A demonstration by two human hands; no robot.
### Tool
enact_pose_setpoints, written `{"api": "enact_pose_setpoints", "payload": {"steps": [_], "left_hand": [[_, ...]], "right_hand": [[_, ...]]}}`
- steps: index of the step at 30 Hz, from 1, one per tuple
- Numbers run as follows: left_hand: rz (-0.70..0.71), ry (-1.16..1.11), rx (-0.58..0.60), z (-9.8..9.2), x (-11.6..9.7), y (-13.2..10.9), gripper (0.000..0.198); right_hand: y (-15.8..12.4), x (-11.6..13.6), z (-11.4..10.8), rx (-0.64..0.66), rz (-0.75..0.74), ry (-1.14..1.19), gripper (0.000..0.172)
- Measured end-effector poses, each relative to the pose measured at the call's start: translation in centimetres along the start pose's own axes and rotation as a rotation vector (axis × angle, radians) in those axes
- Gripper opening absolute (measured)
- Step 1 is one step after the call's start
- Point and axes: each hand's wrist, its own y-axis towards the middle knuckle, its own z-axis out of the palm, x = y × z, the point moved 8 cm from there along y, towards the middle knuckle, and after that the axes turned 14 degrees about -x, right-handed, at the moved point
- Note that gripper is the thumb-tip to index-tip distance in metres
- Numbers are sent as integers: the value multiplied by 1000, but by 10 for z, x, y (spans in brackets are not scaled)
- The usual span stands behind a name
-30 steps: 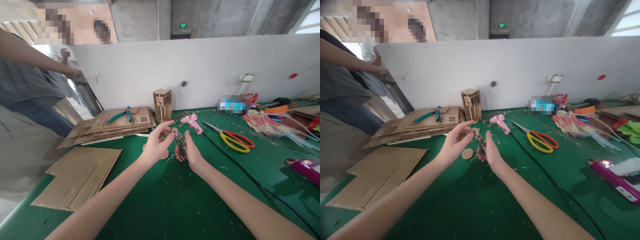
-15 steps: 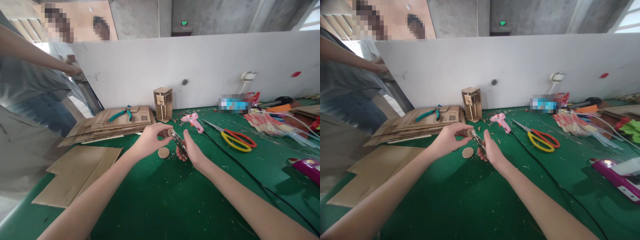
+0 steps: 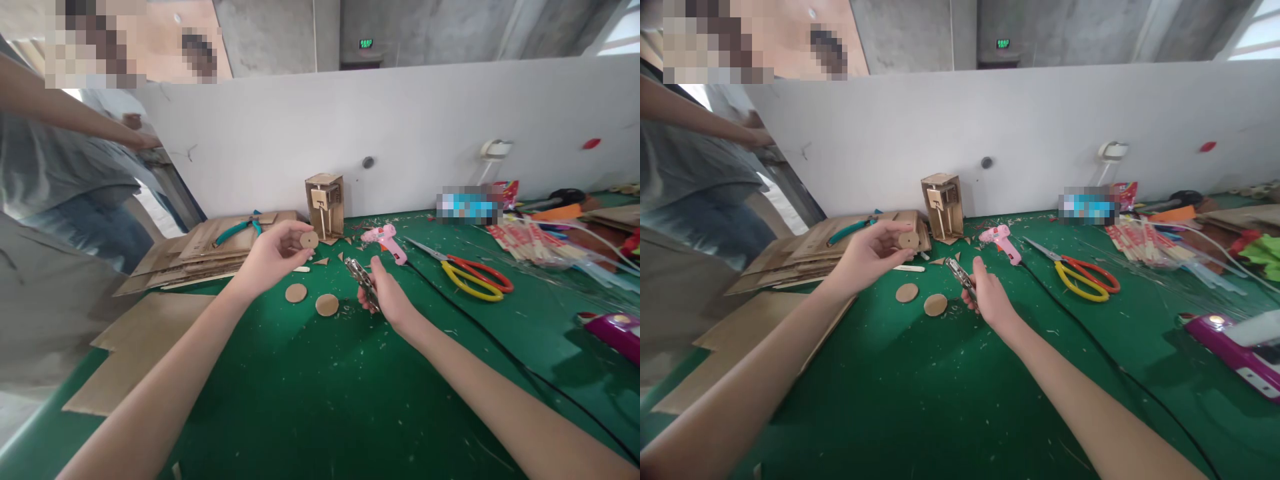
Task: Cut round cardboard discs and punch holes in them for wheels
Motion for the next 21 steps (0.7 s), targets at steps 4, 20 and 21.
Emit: {"api": "enact_pose_setpoints", "payload": {"steps": [4,20,21], "left_hand": [[-22,-77,23,3,0,-1,33],[-23,-254,22,17,-11,-8,6],[-17,-228,12,17,-11,-9,6]], "right_hand": [[4,5,-12,-83,-72,-74,71],[17,15,-22,-188,-570,-1002,54],[18,15,-25,-181,-507,-918,56]]}}
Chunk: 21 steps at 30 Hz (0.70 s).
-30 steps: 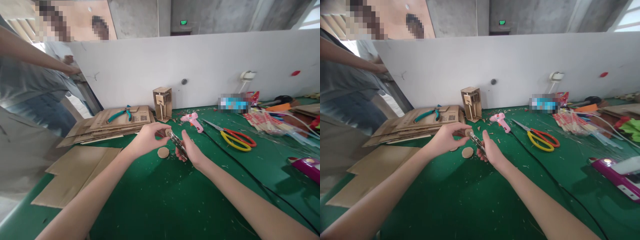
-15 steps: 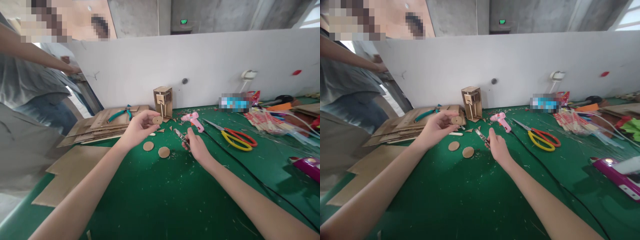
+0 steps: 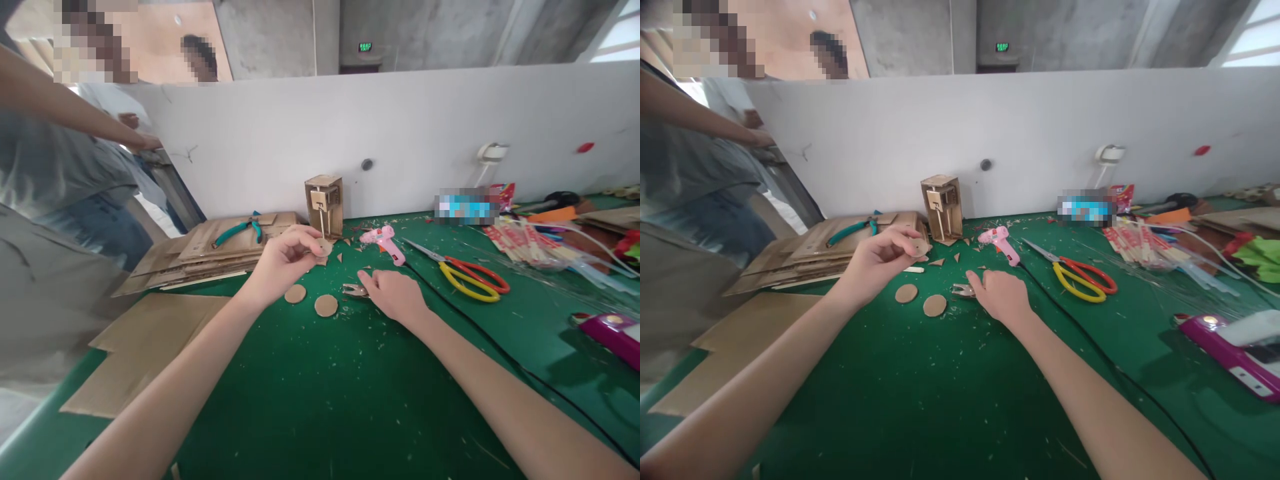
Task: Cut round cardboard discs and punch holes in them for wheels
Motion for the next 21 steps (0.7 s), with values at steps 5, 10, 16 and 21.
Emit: {"api": "enact_pose_setpoints", "payload": {"steps": [5,10,16,21], "left_hand": [[19,5,26,2,3,-3,8],[18,38,47,2,7,-5,6],[-56,36,45,4,11,-4,7],[-116,50,103,11,19,-6,18]], "right_hand": [[-9,3,4,274,485,863,62],[-33,47,2,726,583,1377,56],[-31,48,6,546,253,1014,48],[-35,49,14,576,199,953,49]]}}
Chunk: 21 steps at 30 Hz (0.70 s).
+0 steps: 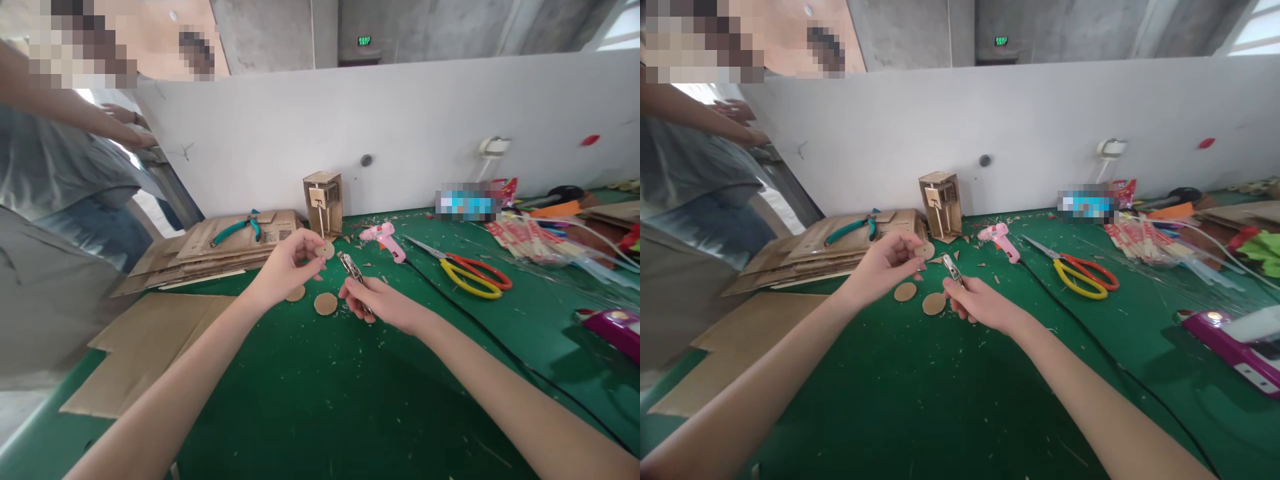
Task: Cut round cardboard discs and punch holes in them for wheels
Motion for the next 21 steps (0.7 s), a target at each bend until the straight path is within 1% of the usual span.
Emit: {"api": "enact_pose_setpoints", "payload": {"steps": [2,5,7,11,17,21], "left_hand": [[-21,3,42,4,3,-1,21],[-37,15,64,7,4,-3,24],[-28,15,49,6,1,-3,24],[-12,12,-21,-3,-5,-1,23],[28,95,91,2,-8,-3,24],[23,122,86,0,-9,-4,25]], "right_hand": [[-2,1,3,36,5,19,50],[-4,2,8,93,9,46,50],[-5,3,9,109,12,73,50],[-4,3,8,115,37,131,50],[-12,4,16,243,76,140,56],[-13,4,19,294,99,215,55]]}}
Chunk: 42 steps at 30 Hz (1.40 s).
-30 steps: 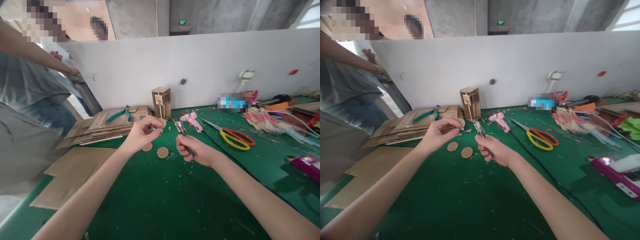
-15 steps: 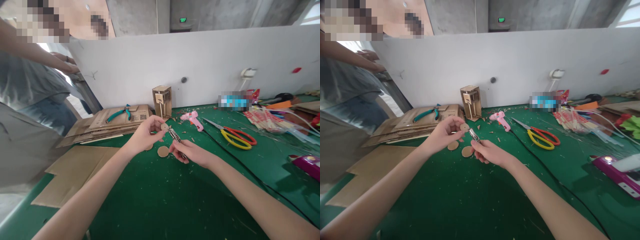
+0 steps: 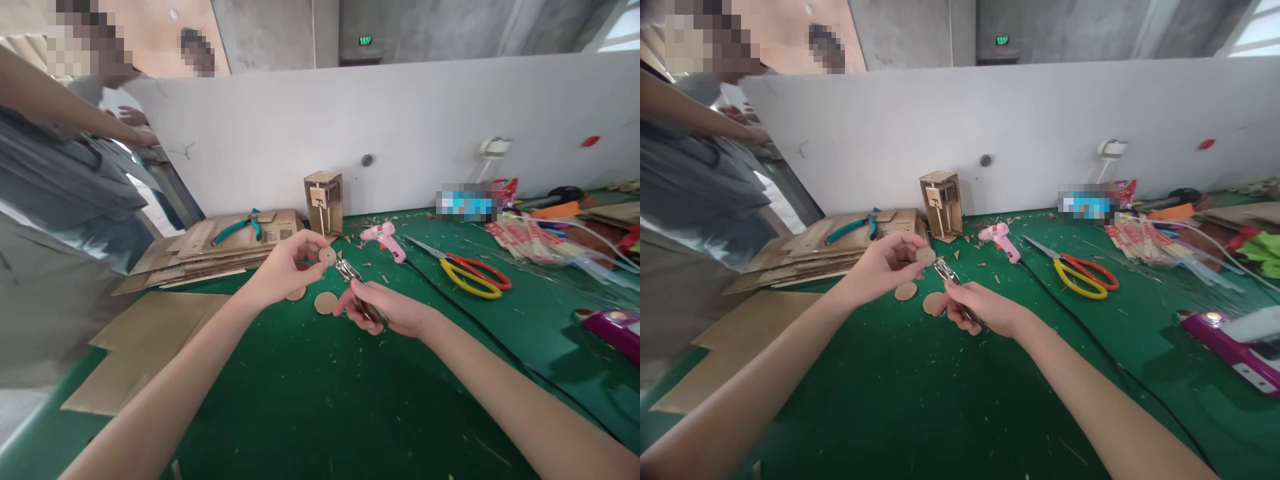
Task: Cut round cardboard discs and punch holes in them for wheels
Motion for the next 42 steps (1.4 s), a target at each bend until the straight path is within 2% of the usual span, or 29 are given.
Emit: {"api": "enact_pose_setpoints", "payload": {"steps": [9,21,30,37,42], "left_hand": [[-44,-28,12,2,2,0,27],[-192,-217,18,6,15,-2,29],[-180,-156,33,7,13,-4,28],[-176,-205,-32,5,14,-2,25],[-208,-212,9,13,17,-5,22]], "right_hand": [[-2,-4,3,90,13,75,55],[-2,-4,4,101,14,71,54],[-3,-5,6,105,34,43,55],[-2,-4,3,106,9,58,53],[-2,-3,2,95,3,42,54]]}}
